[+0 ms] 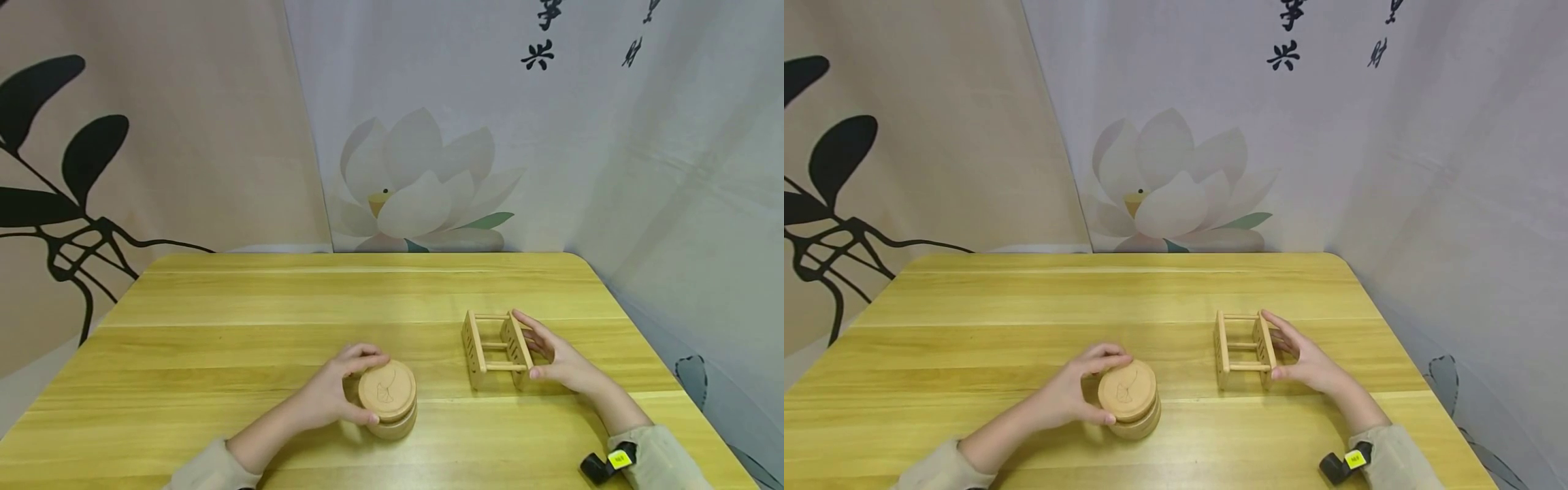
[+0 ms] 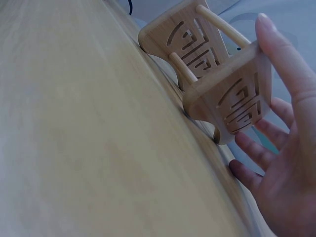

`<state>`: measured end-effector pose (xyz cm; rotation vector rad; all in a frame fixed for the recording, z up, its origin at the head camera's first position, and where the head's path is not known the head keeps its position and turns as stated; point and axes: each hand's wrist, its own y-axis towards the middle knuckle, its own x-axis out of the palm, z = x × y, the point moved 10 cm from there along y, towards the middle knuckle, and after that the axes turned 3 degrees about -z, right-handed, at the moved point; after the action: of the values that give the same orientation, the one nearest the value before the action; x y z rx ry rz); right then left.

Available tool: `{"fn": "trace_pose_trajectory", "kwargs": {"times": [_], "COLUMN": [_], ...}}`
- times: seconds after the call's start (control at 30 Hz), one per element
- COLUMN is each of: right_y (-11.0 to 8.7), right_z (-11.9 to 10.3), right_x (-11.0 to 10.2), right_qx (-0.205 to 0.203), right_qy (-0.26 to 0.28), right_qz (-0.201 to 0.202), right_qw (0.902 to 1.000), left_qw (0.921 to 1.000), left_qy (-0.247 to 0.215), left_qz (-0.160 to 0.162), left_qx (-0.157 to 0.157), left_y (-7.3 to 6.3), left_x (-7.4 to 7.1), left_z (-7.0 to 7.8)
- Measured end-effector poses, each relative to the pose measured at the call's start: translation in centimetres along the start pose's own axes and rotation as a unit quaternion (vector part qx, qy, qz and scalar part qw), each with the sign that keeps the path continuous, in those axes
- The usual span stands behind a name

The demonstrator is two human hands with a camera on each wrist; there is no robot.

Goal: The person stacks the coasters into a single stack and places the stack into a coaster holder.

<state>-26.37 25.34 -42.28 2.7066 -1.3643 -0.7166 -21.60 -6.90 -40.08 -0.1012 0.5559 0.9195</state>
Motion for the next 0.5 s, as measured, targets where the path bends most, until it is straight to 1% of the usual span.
{"fn": "trace_pose_trajectory", "kwargs": {"times": [0.2, 0.5], "right_y": [0.00, 0.00], "right_z": [0.20, 0.17], "right_x": [0.00, 0.11], "right_qx": [0.004, -0.001], "right_qy": [0.003, -0.001], "right_qz": [0.000, -0.003], "right_qw": [1.0000, 1.0000], "left_qw": [1.0000, 0.9999], "left_qy": [-0.003, 0.001], "left_qz": [-0.008, -0.012], "left_qx": [-0.003, 0.005], "left_y": [-0.16, -0.26], "left_x": [0.44, 0.83], "left_z": [-0.22, -0.64]}}
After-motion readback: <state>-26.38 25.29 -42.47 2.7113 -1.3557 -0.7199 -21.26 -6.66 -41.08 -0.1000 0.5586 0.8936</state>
